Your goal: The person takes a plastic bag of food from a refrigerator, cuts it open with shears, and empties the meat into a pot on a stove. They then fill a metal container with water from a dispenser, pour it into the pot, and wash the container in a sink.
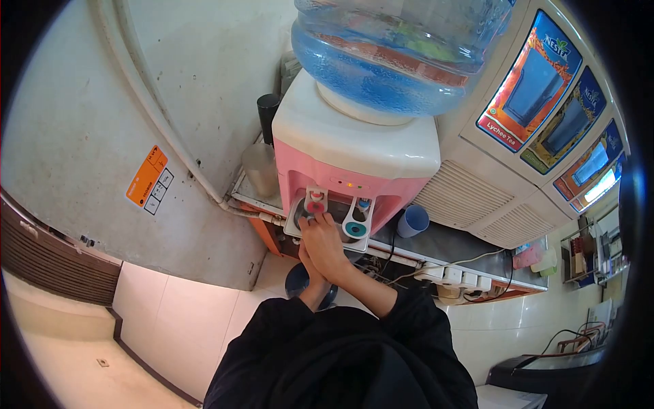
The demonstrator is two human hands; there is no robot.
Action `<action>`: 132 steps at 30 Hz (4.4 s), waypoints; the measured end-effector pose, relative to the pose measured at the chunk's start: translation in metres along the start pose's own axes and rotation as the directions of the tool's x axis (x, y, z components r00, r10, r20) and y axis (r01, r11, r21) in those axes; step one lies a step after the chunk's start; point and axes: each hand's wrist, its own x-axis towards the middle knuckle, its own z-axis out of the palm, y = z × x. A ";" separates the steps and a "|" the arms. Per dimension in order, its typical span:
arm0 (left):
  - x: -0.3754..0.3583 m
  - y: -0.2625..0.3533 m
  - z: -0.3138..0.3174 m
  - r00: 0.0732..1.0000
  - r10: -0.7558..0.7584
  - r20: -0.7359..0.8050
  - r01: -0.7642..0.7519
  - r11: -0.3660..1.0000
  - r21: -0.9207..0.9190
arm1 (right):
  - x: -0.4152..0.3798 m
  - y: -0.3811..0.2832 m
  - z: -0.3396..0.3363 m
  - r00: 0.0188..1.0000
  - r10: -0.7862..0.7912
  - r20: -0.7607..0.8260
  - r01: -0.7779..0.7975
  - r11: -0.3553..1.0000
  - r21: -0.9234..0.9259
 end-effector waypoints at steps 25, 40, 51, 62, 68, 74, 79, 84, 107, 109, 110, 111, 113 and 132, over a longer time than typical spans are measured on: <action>-0.013 0.014 0.043 0.980 0.193 -0.040 -0.173 0.939 0.299 | -0.100 0.068 0.012 0.702 0.611 0.367 -0.278 -0.239 0.930; -0.013 0.012 0.047 0.976 0.207 -0.074 -0.175 0.934 0.312 | -0.095 0.075 0.008 0.738 0.595 0.318 -0.211 -0.244 0.946; -0.011 0.006 0.040 0.977 0.200 -0.069 -0.169 0.934 0.315 | -0.090 0.073 0.003 0.766 0.529 0.366 -0.210 -0.332 0.920; -0.018 0.024 0.046 0.991 0.129 -0.021 -0.115 0.940 0.322 | -0.093 0.078 0.005 0.793 0.490 0.363 -0.164 -0.402 0.901; -0.017 0.027 0.041 0.997 0.074 0.012 -0.074 0.944 0.320 | -0.094 0.079 0.011 0.798 0.486 0.355 -0.162 -0.395 0.904; -0.017 0.021 0.038 0.993 0.119 -0.028 -0.103 0.939 0.328 | -0.100 0.077 0.018 0.781 0.503 0.371 -0.145 -0.431 0.890; -0.015 0.018 0.035 0.993 0.113 -0.038 -0.094 0.934 0.344 | -0.099 0.079 0.019 0.795 0.489 0.360 -0.145 -0.423 0.895; -0.020 0.018 0.035 0.996 0.092 -0.019 -0.083 0.953 0.293 | -0.103 0.084 0.025 0.806 0.458 0.376 -0.177 -0.420 0.890; -0.018 0.021 0.045 0.989 0.145 -0.023 -0.129 0.934 0.332 | -0.095 0.084 0.013 0.828 0.444 0.341 -0.140 -0.426 0.894; -0.017 0.020 0.046 0.985 0.171 -0.031 -0.152 0.932 0.329 | -0.095 0.082 0.012 0.827 0.445 0.343 -0.140 -0.429 0.892; -0.016 0.019 0.047 0.981 0.190 -0.036 -0.169 0.933 0.316 | -0.095 0.082 0.012 0.828 0.443 0.343 -0.140 -0.429 0.892; -0.016 0.018 0.047 0.977 0.208 -0.041 -0.186 0.935 0.303 | -0.094 0.082 0.011 0.829 0.442 0.343 -0.141 -0.430 0.892; -0.014 0.019 0.048 0.977 0.210 -0.042 -0.187 0.932 0.312 | -0.093 0.080 0.009 0.825 0.442 0.353 -0.155 -0.425 0.892; -0.009 0.017 0.034 0.987 0.160 0.005 -0.154 0.940 0.305 | -0.088 0.083 0.019 0.839 0.408 0.360 -0.137 -0.482 0.865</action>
